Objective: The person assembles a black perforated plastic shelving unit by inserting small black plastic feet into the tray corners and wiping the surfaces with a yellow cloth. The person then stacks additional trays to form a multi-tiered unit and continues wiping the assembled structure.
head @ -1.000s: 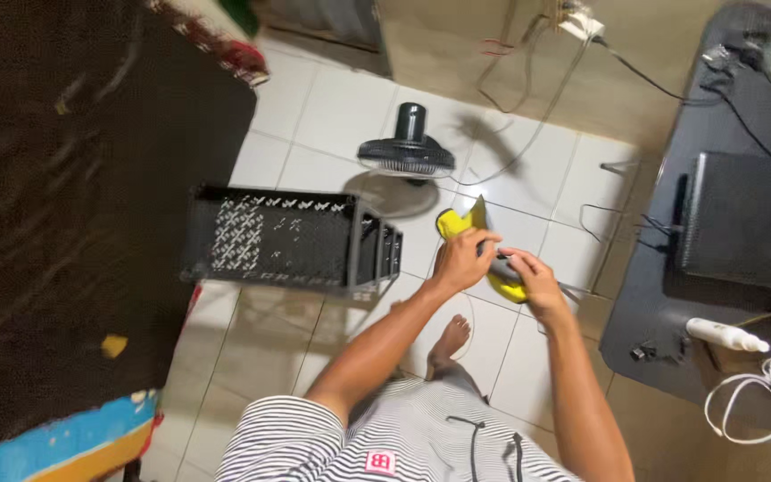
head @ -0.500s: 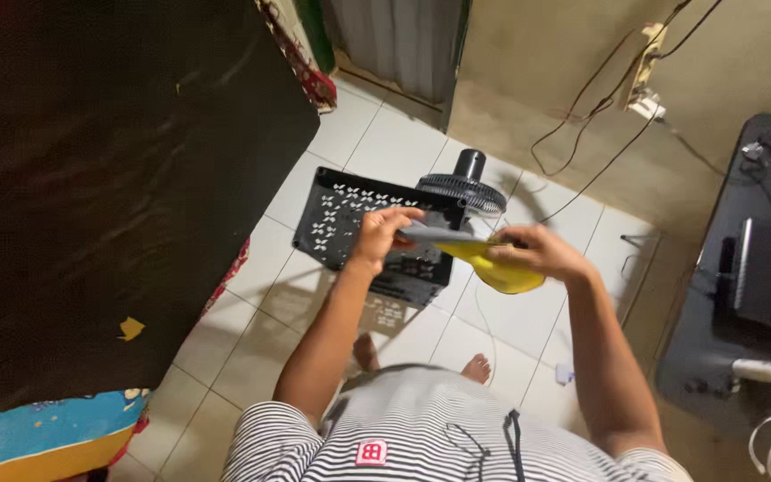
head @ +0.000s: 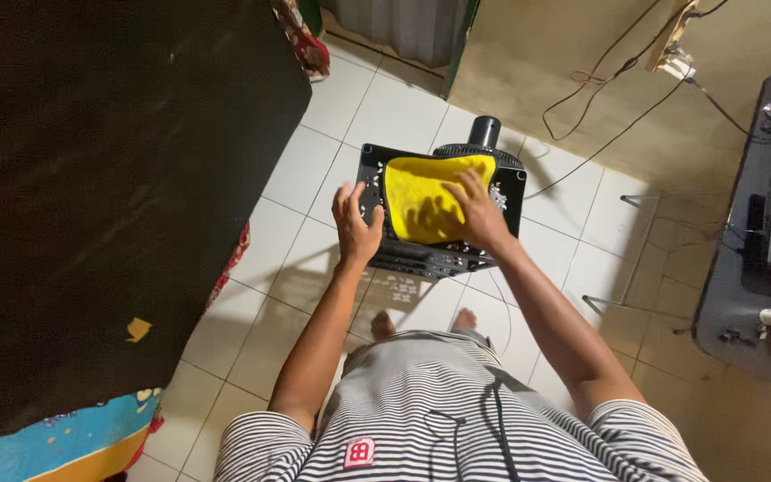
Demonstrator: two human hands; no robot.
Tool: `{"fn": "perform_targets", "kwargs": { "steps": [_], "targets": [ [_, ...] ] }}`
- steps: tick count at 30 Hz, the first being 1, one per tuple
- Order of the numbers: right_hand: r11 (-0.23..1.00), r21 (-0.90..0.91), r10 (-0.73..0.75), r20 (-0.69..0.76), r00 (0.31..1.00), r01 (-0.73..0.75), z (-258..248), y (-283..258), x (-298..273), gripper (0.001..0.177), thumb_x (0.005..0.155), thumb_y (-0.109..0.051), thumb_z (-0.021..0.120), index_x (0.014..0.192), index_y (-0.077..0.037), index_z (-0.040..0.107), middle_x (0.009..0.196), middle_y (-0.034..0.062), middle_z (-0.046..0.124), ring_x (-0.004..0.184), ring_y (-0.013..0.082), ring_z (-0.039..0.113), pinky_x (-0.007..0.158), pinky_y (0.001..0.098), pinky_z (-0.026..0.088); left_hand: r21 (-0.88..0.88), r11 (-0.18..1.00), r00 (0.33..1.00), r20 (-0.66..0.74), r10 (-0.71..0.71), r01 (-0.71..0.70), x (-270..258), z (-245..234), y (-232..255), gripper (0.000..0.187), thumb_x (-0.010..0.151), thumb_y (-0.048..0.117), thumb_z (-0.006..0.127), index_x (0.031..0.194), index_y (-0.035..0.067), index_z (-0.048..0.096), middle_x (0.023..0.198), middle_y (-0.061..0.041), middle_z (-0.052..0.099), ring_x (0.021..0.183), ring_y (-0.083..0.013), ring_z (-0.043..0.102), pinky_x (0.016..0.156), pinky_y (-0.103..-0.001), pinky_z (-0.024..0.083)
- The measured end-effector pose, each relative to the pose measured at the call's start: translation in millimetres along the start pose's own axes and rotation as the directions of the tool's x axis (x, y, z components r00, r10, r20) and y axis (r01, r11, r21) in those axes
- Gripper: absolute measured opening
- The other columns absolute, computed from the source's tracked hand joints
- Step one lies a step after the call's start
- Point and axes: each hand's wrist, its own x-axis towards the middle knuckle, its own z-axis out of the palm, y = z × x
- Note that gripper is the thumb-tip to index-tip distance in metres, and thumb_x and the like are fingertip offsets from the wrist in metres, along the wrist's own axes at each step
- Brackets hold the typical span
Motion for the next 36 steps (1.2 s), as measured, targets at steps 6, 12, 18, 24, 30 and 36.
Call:
{"fn": "perform_targets", "kwargs": {
  "steps": [6,12,18,24,30,36],
  "targets": [
    [0.965,-0.188,0.217,0.192,0.957,-0.181,58.4,-16.2,19.9,0.069,0.096,-0.059,0.05,0.157,-0.028,0.036,0.164,0.0205,0.028,0.147,0.0557,0.02,0.112,0.0735,0.013,0.334,0.899,0.909,0.208,-0.362,0.282,29.8,-12.7,-13.1,0.062,0.098,0.043,0.06,0.146,0.006,0.047,0.139,-0.019,0.06,0.128,-0.0414,0.055,0.104,-0.052,0.044],
    [0.947,-0.289,0.208,0.218,0.954,-0.14,105.7,-9.8,47.5,0.074,0.1,-0.063,0.031,0.162,-0.023,0.026,0.164,0.0197,0.025,0.146,0.0559,0.018,0.111,0.0779,-0.001,0.024,0.789,0.696,0.453,-0.556,0.615,41.2,6.6,-47.2,0.067,0.106,0.052,0.03,0.16,0.013,0.032,0.157,-0.018,0.044,0.141,-0.0412,0.043,0.114,-0.046,0.038],
    [0.99,-0.139,0.031,0.234,0.972,0.002,185.0,-36.9,85.0,0.068,0.106,-0.049,0.04,0.157,-0.003,0.036,0.157,0.022,0.041,0.146,0.0502,0.029,0.121,0.065,0.011,-0.225,0.777,0.768,0.458,-0.448,0.588,21.0,17.8,-58.7,0.063,0.111,0.048,0.024,0.162,0.012,0.028,0.166,-0.013,0.033,0.152,-0.0297,0.033,0.122,-0.036,0.029],
    [0.969,0.037,-0.246,0.28,0.928,0.245,173.1,-35.5,82.4,0.069,0.096,-0.039,0.055,0.152,0.0,0.042,0.156,0.0226,0.042,0.149,0.0435,0.028,0.124,0.0546,0.014,-0.366,0.75,0.82,0.402,-0.407,0.551,15.0,25.5,-74.2,0.061,0.11,0.045,0.033,0.16,0.009,0.034,0.164,-0.014,0.04,0.151,-0.0287,0.038,0.119,-0.035,0.032],
    [0.798,0.467,-0.577,0.412,0.705,0.38,102.5,0.0,55.8,0.049,0.1,-0.028,0.059,0.146,-0.011,0.057,0.161,0.0075,0.043,0.155,0.0355,0.02,0.125,0.0555,0.007,-0.162,0.786,0.787,0.313,-0.532,0.596,16.0,39.9,-86.2,0.059,0.109,0.045,0.038,0.155,0.007,0.044,0.156,-0.014,0.05,0.144,-0.0283,0.048,0.116,-0.035,0.04],
    [0.904,0.346,-0.419,0.603,0.678,0.251,29.6,69.4,0.3,0.05,0.096,-0.027,0.06,0.144,-0.014,0.056,0.158,0.0038,0.048,0.156,0.0293,0.021,0.127,0.0504,0.011,-0.323,0.75,0.814,0.299,-0.498,0.577,21.1,32.7,-68.2,0.057,0.109,0.043,0.04,0.151,0.006,0.049,0.155,-0.012,0.053,0.146,-0.0256,0.047,0.118,-0.034,0.035]
  ]
}}
